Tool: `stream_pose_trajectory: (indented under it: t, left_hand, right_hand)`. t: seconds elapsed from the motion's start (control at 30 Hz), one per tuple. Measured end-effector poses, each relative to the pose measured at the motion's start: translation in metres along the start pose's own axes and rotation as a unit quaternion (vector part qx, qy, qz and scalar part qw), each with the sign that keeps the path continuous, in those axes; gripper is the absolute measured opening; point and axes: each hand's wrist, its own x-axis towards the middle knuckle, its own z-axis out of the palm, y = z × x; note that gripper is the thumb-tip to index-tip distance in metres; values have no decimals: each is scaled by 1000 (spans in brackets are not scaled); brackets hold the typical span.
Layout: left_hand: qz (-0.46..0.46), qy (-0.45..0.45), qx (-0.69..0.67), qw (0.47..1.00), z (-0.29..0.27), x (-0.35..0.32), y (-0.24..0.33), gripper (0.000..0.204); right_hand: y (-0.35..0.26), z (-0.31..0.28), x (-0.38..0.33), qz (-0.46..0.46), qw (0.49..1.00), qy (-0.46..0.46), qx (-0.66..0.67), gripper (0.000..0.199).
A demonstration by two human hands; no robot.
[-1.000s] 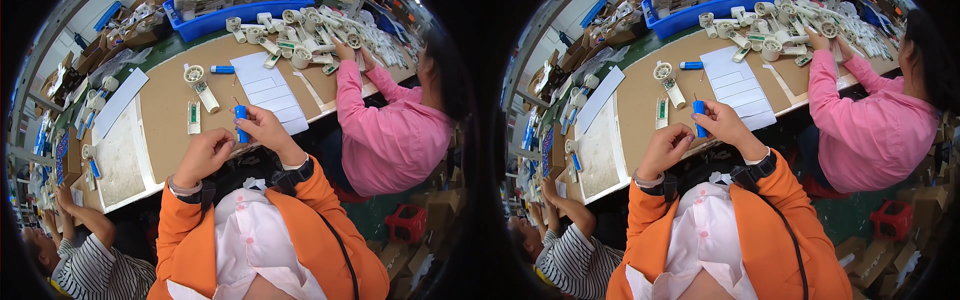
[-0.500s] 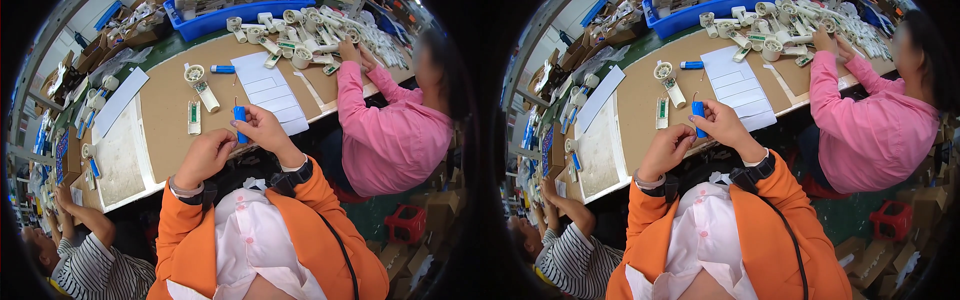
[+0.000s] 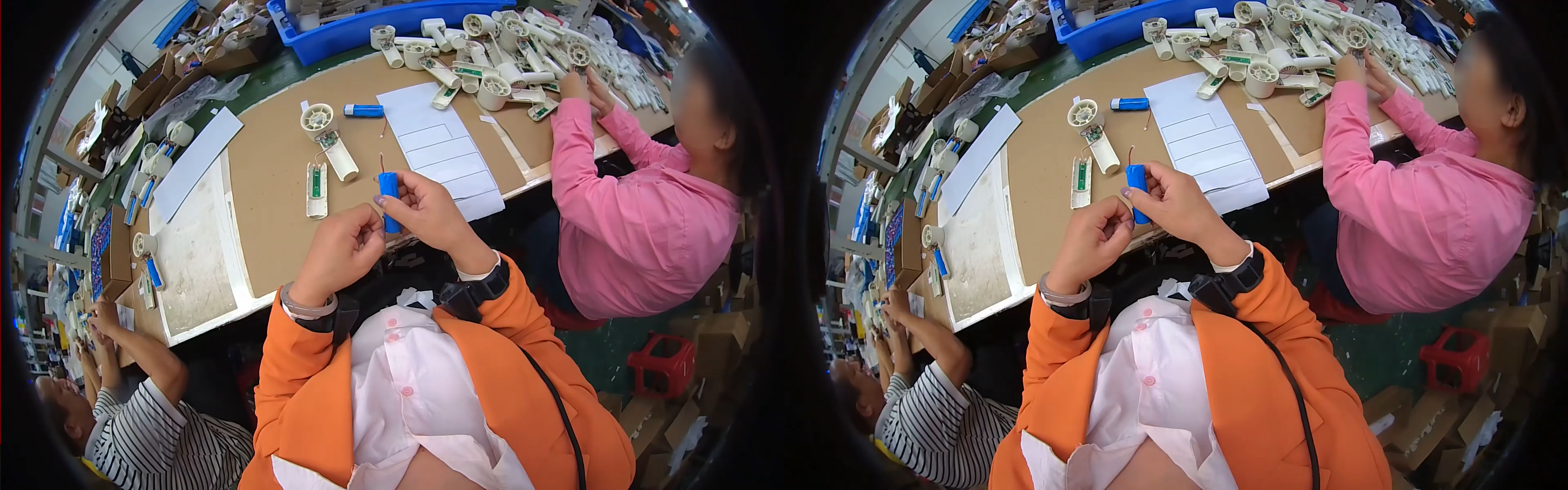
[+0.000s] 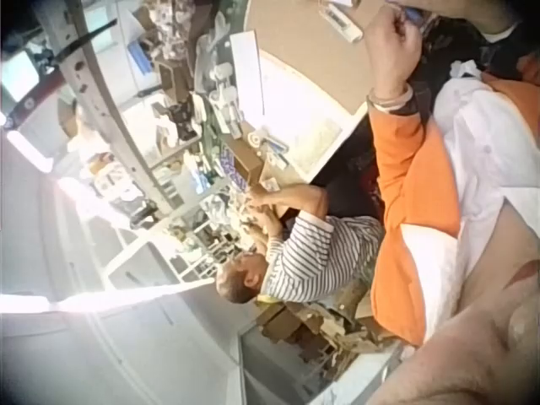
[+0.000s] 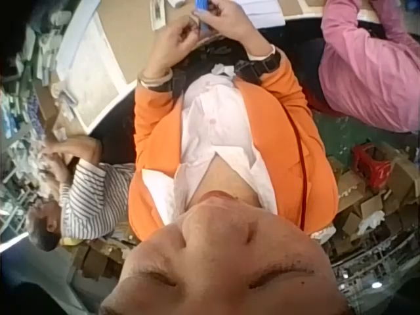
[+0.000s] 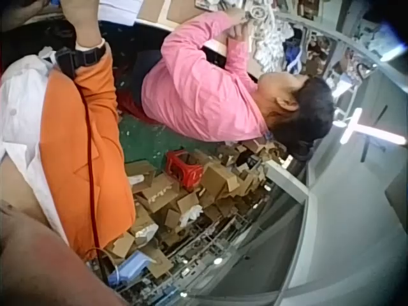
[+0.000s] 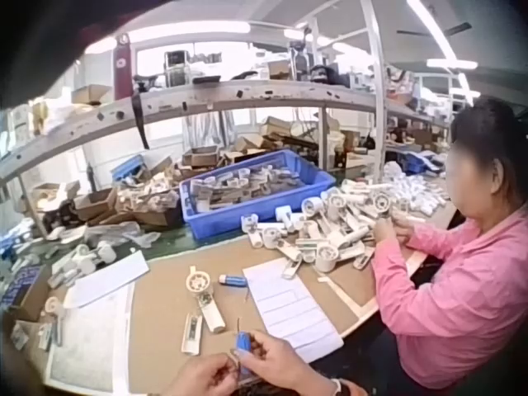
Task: The person picks up a battery and a fan housing, inserts the battery, and connects the wires. They then place a cover over the battery compartment and set the assembled unit aside before repeating the process.
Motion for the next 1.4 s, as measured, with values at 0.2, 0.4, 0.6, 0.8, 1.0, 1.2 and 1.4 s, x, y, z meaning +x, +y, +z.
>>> stream_pose_trajectory:
  t: [0.2,0.4,0.6,0.8,1.0,1.2,1.4]
  left_hand:
    - [-32,7,-21,999,-4,1,-4,7]
    - [-58,-15,-90,994,-5,-1,4,7]
    - [-64,-35,-77,994,-4,1,7,7]
    - [-50,-6,-42,998,-12,-1,-7,11]
    - [-22,-206,-40,978,-11,-2,-11,15]
    - [-33,-161,-47,985,-13,2,-10,21]
    - [-79,45,-250,964,2,10,-10,28]
  right_hand:
    - [-3,-8,-2,28,994,-29,103,30]
    - [-6,-12,-3,38,997,-33,67,38]
    - [3,-12,-3,-2,996,-43,73,42]
    - [-12,-19,-9,-25,986,-86,143,55]
    - [-23,-37,-16,-41,969,-150,191,53]
    - [-7,-30,-4,-61,987,-81,126,51]
    - [-9,-12,-9,-50,996,-64,-24,54]
